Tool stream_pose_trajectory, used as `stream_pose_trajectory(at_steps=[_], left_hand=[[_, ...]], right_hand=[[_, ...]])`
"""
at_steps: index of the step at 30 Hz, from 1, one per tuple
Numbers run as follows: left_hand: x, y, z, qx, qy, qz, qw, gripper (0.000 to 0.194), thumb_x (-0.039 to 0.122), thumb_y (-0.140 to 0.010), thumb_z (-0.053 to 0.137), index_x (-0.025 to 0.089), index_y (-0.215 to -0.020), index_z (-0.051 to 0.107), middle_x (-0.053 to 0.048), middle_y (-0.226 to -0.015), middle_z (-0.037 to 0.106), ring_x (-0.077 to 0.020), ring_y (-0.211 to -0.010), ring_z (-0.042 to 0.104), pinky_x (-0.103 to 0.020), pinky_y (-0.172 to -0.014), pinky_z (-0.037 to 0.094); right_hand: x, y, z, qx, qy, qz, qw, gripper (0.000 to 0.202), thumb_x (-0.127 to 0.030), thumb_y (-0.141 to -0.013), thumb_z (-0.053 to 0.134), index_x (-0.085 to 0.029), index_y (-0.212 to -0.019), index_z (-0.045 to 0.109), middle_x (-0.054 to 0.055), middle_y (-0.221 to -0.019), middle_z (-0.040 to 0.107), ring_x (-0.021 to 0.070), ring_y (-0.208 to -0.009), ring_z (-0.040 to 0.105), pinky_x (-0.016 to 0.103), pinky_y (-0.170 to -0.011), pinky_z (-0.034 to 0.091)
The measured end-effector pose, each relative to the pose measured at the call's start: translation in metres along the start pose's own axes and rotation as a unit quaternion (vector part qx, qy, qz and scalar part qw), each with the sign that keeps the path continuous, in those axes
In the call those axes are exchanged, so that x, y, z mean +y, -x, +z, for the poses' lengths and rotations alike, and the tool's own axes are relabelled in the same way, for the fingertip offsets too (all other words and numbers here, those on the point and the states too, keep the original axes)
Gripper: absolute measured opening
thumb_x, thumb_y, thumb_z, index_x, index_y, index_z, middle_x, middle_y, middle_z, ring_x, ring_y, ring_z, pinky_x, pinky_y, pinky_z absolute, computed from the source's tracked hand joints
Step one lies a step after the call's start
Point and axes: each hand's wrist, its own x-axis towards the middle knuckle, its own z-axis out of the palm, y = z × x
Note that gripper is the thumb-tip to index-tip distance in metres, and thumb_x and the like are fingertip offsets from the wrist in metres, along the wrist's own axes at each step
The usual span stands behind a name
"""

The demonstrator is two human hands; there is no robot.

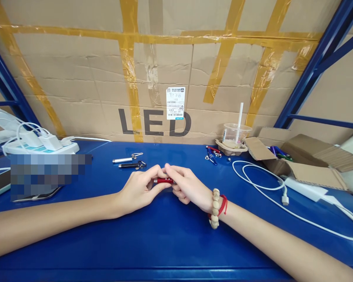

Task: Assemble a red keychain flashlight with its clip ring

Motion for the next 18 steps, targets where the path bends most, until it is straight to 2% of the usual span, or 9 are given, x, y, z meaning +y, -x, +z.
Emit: stream_pose_trajectory(at_steps=[4, 6, 9, 11, 18], left_hand=[[0.001, -0.001, 0.0, 0.014, 0.034, -0.033, 0.999, 0.021, 0.041, -0.077, 0.052, 0.022, -0.078, 0.044, 0.006, -0.06, 0.059, -0.0114, -0.054, 0.056, -0.02, -0.049, 0.035], [0.002, -0.002, -0.001, 0.003, 0.049, -0.042, 0.998, 0.021, 0.04, -0.077, 0.053, 0.022, -0.079, 0.042, 0.008, -0.059, 0.058, -0.0107, -0.052, 0.055, -0.019, -0.048, 0.034], [0.004, -0.003, -0.002, -0.026, 0.073, -0.038, 0.996, 0.017, 0.035, -0.079, 0.051, 0.022, -0.082, 0.039, 0.009, -0.06, 0.06, -0.0093, -0.049, 0.053, -0.019, -0.048, 0.033], [0.004, -0.003, -0.003, -0.036, 0.079, -0.036, 0.996, 0.017, 0.034, -0.08, 0.05, 0.023, -0.085, 0.038, 0.009, -0.061, 0.061, -0.0093, -0.048, 0.052, -0.018, -0.047, 0.032], [-0.001, -0.007, -0.002, -0.014, 0.079, -0.061, 0.995, 0.021, 0.039, -0.079, 0.048, 0.024, -0.088, 0.038, 0.007, -0.069, 0.059, -0.0088, -0.049, 0.049, -0.018, -0.047, 0.031]], right_hand=[[-0.001, -0.002, -0.011, -0.063, 0.08, 0.045, 0.994, 0.055, -0.064, -0.074, 0.039, -0.018, -0.048, 0.027, -0.008, -0.04, 0.023, 0.0014, -0.033, 0.017, 0.016, -0.03, 0.012], [-0.001, -0.002, -0.015, -0.079, 0.084, 0.066, 0.991, 0.056, -0.064, -0.074, 0.039, -0.016, -0.046, 0.034, -0.008, -0.039, 0.022, 0.0012, -0.033, 0.016, 0.016, -0.03, 0.01], [-0.001, -0.002, -0.014, -0.081, 0.065, 0.055, 0.993, 0.054, -0.062, -0.075, 0.042, -0.012, -0.058, 0.054, -0.009, -0.042, 0.021, 0.0017, -0.034, 0.015, 0.016, -0.03, 0.009], [-0.001, -0.003, -0.011, -0.072, 0.055, 0.045, 0.995, 0.053, -0.06, -0.075, 0.043, -0.011, -0.062, 0.057, -0.009, -0.043, 0.021, 0.002, -0.035, 0.016, 0.017, -0.03, 0.01], [0.001, -0.007, -0.008, -0.044, 0.01, 0.057, 0.997, 0.048, -0.057, -0.073, 0.05, -0.016, -0.054, 0.036, -0.009, -0.047, 0.017, 0.0023, -0.04, 0.011, 0.017, -0.034, 0.007]])
